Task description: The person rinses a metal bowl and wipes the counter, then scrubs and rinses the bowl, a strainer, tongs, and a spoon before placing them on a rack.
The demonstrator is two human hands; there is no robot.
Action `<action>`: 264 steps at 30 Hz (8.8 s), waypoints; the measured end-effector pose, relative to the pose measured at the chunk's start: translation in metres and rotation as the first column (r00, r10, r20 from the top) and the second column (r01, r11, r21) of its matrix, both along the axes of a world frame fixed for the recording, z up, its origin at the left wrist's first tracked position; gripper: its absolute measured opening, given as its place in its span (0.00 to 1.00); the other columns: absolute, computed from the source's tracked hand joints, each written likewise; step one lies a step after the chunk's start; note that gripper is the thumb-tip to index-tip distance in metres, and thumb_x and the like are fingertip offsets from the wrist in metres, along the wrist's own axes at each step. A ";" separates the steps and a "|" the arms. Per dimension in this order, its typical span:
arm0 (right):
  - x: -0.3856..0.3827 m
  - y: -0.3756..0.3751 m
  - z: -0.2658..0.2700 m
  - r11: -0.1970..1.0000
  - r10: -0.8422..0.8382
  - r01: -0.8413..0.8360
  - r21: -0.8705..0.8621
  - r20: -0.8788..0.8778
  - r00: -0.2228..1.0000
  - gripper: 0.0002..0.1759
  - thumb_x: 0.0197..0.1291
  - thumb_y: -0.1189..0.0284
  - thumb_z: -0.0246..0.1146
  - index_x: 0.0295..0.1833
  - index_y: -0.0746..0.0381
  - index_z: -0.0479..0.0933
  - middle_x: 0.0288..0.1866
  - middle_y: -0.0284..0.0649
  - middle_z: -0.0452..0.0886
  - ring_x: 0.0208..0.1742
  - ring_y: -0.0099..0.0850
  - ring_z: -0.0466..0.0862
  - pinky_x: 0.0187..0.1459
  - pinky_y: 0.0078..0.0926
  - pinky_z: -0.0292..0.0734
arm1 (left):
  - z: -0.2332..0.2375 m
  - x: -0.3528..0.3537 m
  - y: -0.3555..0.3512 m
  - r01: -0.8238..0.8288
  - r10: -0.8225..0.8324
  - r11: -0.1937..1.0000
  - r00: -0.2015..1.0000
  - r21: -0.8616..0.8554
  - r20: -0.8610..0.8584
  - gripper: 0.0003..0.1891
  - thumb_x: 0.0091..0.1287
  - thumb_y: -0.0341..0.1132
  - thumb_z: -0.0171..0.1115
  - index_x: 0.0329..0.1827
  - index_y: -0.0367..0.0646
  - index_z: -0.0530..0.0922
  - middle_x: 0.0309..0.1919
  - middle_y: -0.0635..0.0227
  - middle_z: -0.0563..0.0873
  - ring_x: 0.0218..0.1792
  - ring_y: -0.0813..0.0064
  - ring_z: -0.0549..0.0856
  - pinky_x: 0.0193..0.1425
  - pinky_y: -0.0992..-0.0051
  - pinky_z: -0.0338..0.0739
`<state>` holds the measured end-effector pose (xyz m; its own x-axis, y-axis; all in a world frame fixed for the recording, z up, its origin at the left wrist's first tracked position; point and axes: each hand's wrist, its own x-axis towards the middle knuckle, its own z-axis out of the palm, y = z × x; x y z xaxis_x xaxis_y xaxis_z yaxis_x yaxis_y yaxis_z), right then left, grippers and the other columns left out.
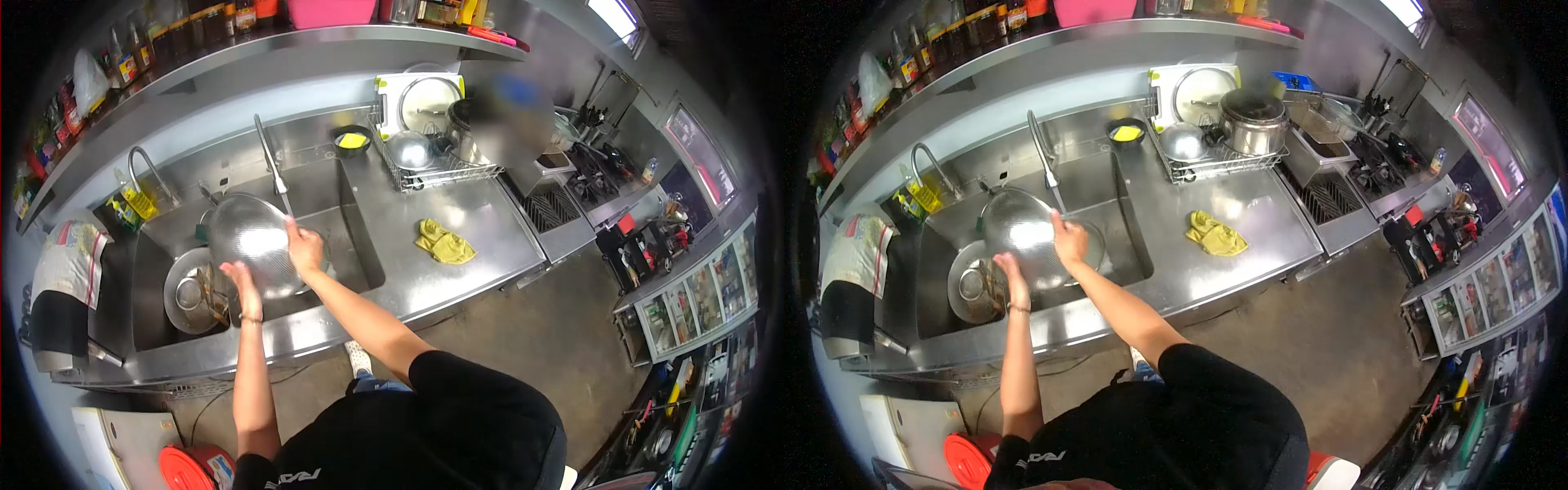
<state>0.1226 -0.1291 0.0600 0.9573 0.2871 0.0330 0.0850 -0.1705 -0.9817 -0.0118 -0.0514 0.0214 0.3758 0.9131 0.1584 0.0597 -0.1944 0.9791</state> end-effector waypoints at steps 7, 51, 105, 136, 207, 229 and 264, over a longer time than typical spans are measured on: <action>0.017 -0.032 -0.005 0.911 0.063 0.013 0.412 -0.171 0.983 0.34 0.56 0.45 0.58 0.11 0.62 0.67 0.12 0.26 0.63 0.17 0.21 0.58 0.20 0.27 0.56 | 0.018 -0.061 -0.028 -0.138 0.185 0.898 0.980 0.418 -0.075 0.32 0.71 0.48 0.39 0.69 0.33 0.49 0.70 0.51 0.49 0.71 0.60 0.47 0.72 0.67 0.40; 0.450 -0.249 0.046 0.684 -0.445 0.534 0.496 -0.296 0.845 0.16 0.66 0.67 0.41 0.42 0.66 0.70 0.27 0.41 0.76 0.15 0.28 0.75 0.13 0.25 0.67 | -0.075 0.009 -0.073 0.195 0.143 0.847 0.813 0.495 -0.565 0.15 0.67 0.36 0.48 0.33 0.35 0.80 0.35 0.52 0.81 0.46 0.53 0.77 0.53 0.60 0.68; 0.294 0.261 -0.134 0.853 0.320 0.138 -0.503 0.713 0.624 0.24 0.52 0.67 0.56 0.58 0.54 0.72 0.63 0.44 0.66 0.64 0.47 0.63 0.64 0.38 0.57 | -0.084 -0.013 -0.021 0.153 0.182 0.916 0.664 0.370 -0.725 0.07 0.52 0.33 0.56 0.24 0.39 0.79 0.26 0.61 0.82 0.33 0.60 0.80 0.41 0.66 0.75; 0.373 0.018 -0.106 0.773 0.592 -0.165 -0.612 0.603 0.535 0.20 0.49 0.77 0.56 0.51 0.53 0.75 0.52 0.46 0.73 0.53 0.46 0.72 0.55 0.38 0.68 | -0.085 -0.013 -0.028 0.141 0.203 0.923 0.609 0.357 -0.767 0.08 0.56 0.33 0.55 0.23 0.39 0.78 0.25 0.59 0.82 0.32 0.57 0.80 0.39 0.64 0.75; 0.145 -0.054 -0.088 0.268 0.778 -0.920 -0.286 -0.499 0.382 0.28 0.44 0.60 0.67 0.49 0.65 0.72 0.38 0.47 0.80 0.41 0.44 0.81 0.45 0.37 0.77 | -0.055 0.187 -0.057 0.232 -0.215 0.971 0.951 0.054 -0.224 0.10 0.50 0.35 0.63 0.23 0.36 0.75 0.17 0.58 0.76 0.18 0.70 0.72 0.27 0.70 0.71; 0.150 -0.133 0.052 0.774 0.624 -0.509 -0.376 0.319 0.713 0.16 0.55 0.62 0.61 0.39 0.65 0.78 0.29 0.49 0.80 0.32 0.43 0.80 0.36 0.35 0.72 | 0.118 0.121 -0.063 0.417 -0.158 0.746 0.868 0.518 -0.472 0.16 0.59 0.45 0.60 0.31 0.39 0.80 0.27 0.52 0.82 0.31 0.53 0.81 0.36 0.64 0.76; 0.113 -0.380 0.047 0.704 0.511 -0.323 -0.633 0.135 0.849 0.15 0.49 0.65 0.65 0.41 0.60 0.79 0.26 0.47 0.80 0.29 0.37 0.81 0.33 0.32 0.73 | 0.025 0.117 -0.254 0.673 -0.420 0.502 0.739 -0.543 0.526 0.07 0.69 0.37 0.48 0.41 0.44 0.67 0.34 0.65 0.76 0.42 0.61 0.83 0.49 0.61 0.77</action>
